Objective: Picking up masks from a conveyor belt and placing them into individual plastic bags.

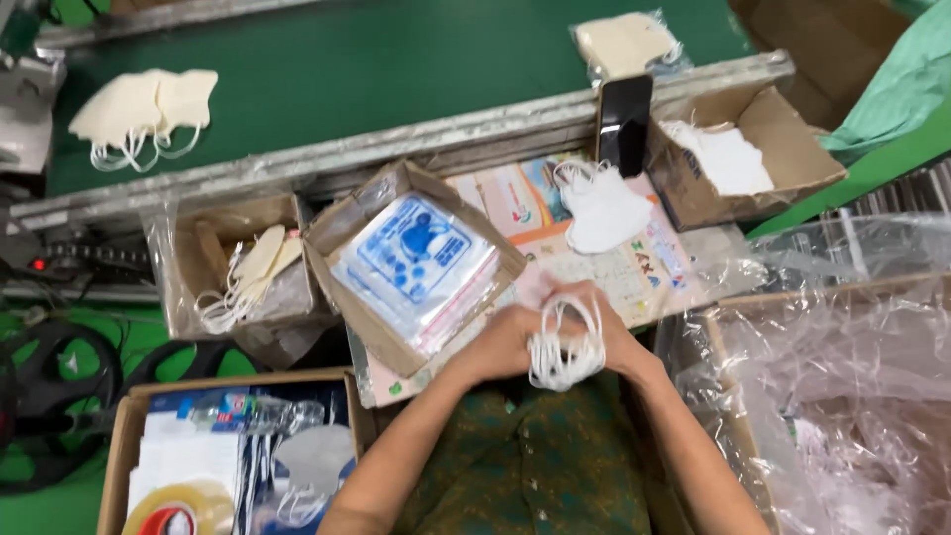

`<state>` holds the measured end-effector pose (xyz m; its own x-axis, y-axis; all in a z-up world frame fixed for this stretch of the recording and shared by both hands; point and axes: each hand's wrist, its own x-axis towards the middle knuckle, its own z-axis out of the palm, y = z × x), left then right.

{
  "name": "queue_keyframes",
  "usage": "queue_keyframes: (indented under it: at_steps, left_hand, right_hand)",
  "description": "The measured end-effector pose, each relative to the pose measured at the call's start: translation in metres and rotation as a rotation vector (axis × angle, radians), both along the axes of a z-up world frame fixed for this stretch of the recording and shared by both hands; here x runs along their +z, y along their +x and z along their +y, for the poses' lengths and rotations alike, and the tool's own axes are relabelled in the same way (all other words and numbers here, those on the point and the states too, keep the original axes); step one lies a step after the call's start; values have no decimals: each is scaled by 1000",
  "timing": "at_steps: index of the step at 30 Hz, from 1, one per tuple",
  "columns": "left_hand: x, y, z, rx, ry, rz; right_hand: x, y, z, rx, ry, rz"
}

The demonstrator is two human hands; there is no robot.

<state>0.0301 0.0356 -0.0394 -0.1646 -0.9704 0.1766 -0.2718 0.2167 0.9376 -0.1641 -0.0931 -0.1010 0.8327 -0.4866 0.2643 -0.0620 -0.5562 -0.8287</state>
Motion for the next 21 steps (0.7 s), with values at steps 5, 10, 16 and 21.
queue_keyframes:
  at_steps: [5,10,16,21]
  left_hand:
    - [-27,46,-19,721,-108,4]
    - [-42,83,-21,1017,-60,-661]
    - [-28,107,-29,975,-4,-728]
    - [44,80,-12,966,-272,-512]
  right_hand:
    - [16,12,13,-253,164,24]
    - [43,6,13,-414,430,-148]
    - [55,0,25,-464,427,-164]
    - [72,18,41,-310,503,-223]
